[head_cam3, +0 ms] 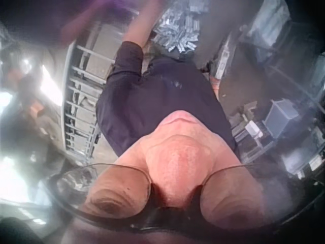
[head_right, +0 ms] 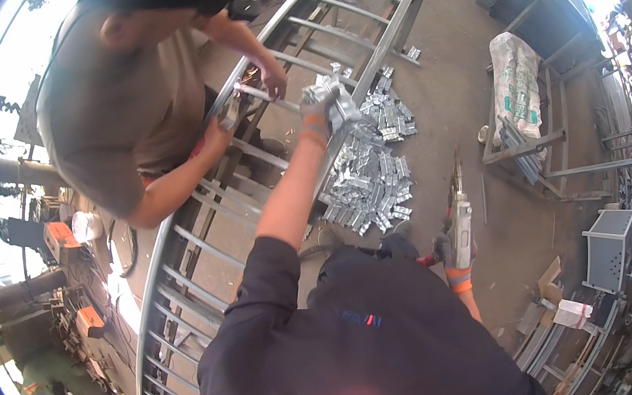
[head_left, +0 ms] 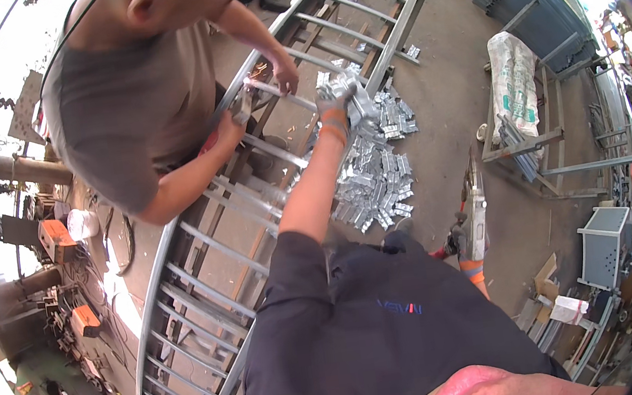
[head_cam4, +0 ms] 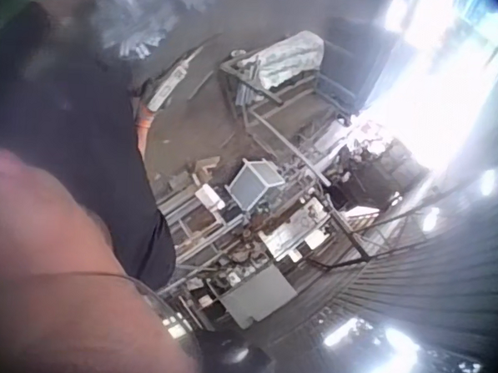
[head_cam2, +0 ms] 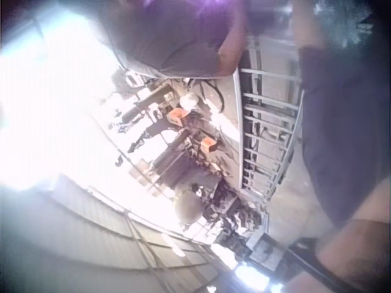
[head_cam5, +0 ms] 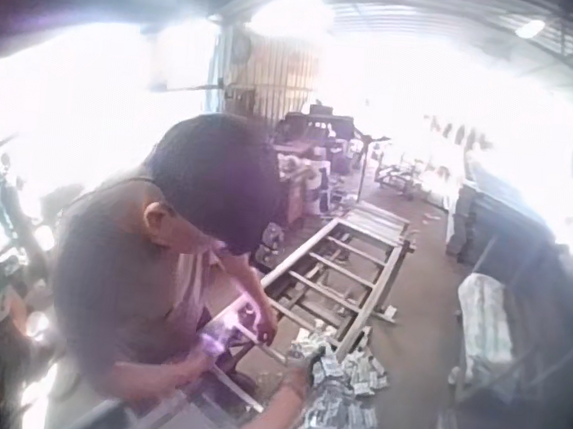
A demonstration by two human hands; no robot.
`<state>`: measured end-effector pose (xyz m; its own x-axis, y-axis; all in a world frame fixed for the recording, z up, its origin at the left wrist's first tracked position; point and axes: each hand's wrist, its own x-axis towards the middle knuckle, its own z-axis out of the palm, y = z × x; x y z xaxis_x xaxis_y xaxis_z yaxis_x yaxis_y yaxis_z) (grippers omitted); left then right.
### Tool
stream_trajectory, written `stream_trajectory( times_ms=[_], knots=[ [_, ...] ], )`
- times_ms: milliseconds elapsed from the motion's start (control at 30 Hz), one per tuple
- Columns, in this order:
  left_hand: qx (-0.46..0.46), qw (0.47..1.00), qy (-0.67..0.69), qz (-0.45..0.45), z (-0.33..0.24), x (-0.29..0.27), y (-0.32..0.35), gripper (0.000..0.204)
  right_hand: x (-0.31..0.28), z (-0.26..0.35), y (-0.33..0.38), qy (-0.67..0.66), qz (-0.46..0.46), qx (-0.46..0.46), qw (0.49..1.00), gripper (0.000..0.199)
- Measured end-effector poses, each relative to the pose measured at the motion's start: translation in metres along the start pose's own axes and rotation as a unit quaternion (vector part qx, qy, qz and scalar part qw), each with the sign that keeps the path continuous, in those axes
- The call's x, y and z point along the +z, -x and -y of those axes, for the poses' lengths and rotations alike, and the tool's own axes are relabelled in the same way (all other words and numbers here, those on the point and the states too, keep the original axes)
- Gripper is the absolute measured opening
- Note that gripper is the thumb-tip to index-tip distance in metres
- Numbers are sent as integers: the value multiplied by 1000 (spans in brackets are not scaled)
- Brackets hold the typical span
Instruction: The person welds metal brackets onto a long metal frame using a handheld welding tool. They repeatedly pick up brackets, position them on the frame, and weld them in place while sparks are visible. The person wears gloves and works in a workshop environment with scattered metal parts.
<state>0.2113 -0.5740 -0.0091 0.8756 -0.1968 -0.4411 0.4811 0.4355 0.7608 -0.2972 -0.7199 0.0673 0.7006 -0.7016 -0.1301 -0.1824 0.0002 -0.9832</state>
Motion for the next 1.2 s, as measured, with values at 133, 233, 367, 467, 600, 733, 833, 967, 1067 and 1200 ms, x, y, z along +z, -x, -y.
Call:
stream_trajectory(
  times_ms=[133,233,367,467,600,733,833,967,1067,1200],
  knots=[
    [82,969,-152,-176,-14,82,-141,111,-5,12,-8,53,-33,-45,997,37],
    [49,876,-383,-289,-41,105,-215,141,-16,13,-18,83,-30,32,996,39],
    [68,811,-469,-345,-85,108,-290,131,-43,-15,-41,-164,-68,225,958,38],
    [58,671,-603,-428,-83,91,-309,123,-67,-37,-47,4,-42,217,975,37],
    [141,547,-694,-447,-66,82,-319,112,-69,-61,-58,50,-37,245,968,37],
    [110,578,-693,-416,-69,88,-331,99,-53,-76,-77,57,-20,252,966,38],
    [97,597,-704,-373,-80,92,-326,100,-53,-80,-87,50,-18,234,971,38],
    [174,675,-648,-307,-78,117,-287,109,-65,-78,-78,38,-19,196,980,38],
    [435,715,-515,-183,-25,163,-225,92,-67,-74,-59,34,-25,170,985,39],
    [446,803,-395,-6,140,157,-82,84,-65,-75,-59,-8,-34,131,991,40]
  ],
)
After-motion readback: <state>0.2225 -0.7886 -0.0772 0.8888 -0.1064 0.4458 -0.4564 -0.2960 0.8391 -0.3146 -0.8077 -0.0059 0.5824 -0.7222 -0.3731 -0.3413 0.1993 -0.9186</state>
